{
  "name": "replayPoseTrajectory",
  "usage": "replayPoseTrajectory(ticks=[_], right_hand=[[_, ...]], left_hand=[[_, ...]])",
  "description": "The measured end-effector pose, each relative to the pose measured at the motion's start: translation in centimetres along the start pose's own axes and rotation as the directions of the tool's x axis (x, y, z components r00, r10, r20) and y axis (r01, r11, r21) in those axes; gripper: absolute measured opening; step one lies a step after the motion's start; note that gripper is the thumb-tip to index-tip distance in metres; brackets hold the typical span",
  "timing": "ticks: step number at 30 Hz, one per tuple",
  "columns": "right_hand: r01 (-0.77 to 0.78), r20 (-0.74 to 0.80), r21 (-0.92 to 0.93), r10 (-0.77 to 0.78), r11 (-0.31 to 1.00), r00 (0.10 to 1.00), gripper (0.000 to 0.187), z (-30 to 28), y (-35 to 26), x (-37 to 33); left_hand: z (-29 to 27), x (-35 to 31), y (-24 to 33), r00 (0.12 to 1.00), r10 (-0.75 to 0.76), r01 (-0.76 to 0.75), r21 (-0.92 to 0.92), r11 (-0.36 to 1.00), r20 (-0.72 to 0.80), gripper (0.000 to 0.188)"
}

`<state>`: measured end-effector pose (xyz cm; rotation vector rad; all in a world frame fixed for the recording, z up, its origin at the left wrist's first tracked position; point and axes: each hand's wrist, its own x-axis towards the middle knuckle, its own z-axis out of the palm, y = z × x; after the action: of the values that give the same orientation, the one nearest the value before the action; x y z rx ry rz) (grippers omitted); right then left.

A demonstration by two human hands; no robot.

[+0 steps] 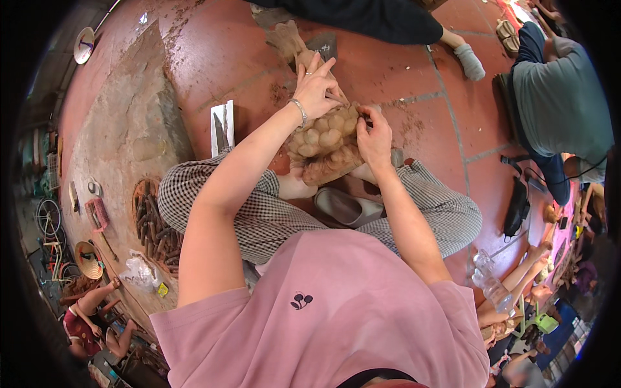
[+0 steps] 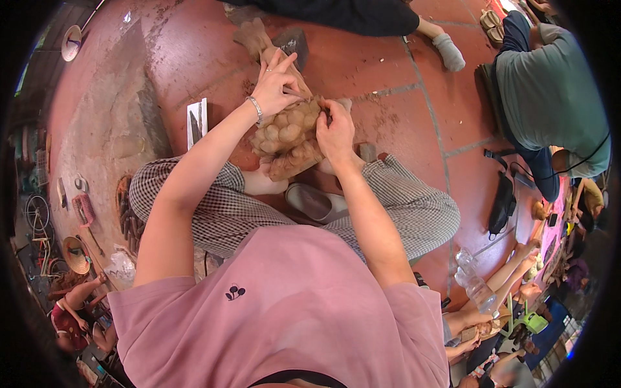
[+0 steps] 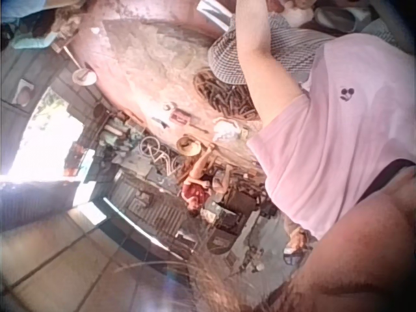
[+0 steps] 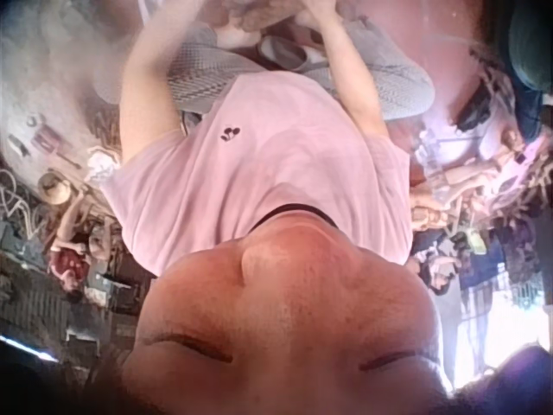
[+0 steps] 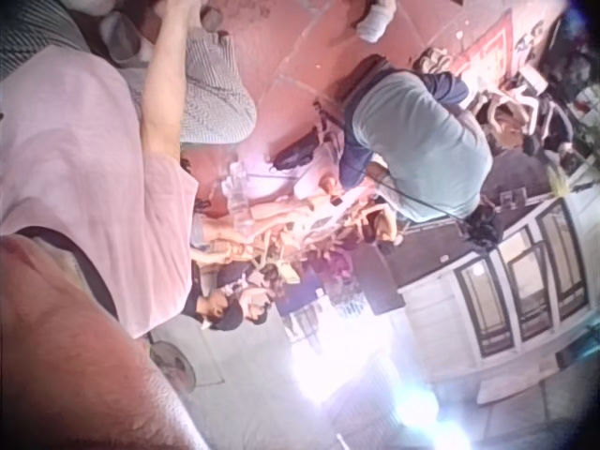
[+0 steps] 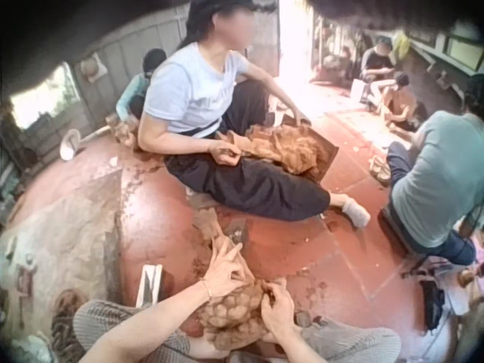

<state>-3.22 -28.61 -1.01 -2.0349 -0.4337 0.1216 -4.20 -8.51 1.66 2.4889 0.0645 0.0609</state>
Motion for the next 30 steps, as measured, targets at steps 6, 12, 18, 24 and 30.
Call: replayPoseTrajectory(ticks=[6, 12, 18, 24, 30], right_hand=[[0.008, -0.013, -0.002, -0.008, 1.0, 1.0, 0.023, 0.0, 0.1, -0.3], [0.061, -0.019, -0.047, -0.062, 0.997, 0.998, 0.023, 0.2, 0.4, 0.1], [-0.024, 0.024, 0.049, 0.023, 0.999, 0.999, 0.021, -0.4, -0.7, -0.3], [0.02, 0.002, -0.05, -0.02, 0.999, 1.0, 0.022, 0.1, 0.3, 0.0], [-0.021, 0.012, 0.034, 0.021, 0.999, 1.0, 0.021, -0.3, -0.3, -0.3]], left_hand=[[-2.6, -2.6, 0.3, 0.99, -0.072, 0.066, 0.054, 0.996, 0.125, 0.023], [0.7, -0.4, 1.1, 0.996, -0.066, 0.072, 0.102, 0.992, -0.058, 0.024], [-0.5, -1.3, 0.5, 0.998, -0.068, 0.067, 0.071, 0.995, 0.011, 0.022], [0.9, -0.5, 1.3, 0.993, -0.108, 0.114, 0.131, 0.985, -0.053, 0.016], [1.4, -0.1, 2.2, 0.988, -0.147, 0.153, 0.192, 0.969, -0.047, 0.013]])
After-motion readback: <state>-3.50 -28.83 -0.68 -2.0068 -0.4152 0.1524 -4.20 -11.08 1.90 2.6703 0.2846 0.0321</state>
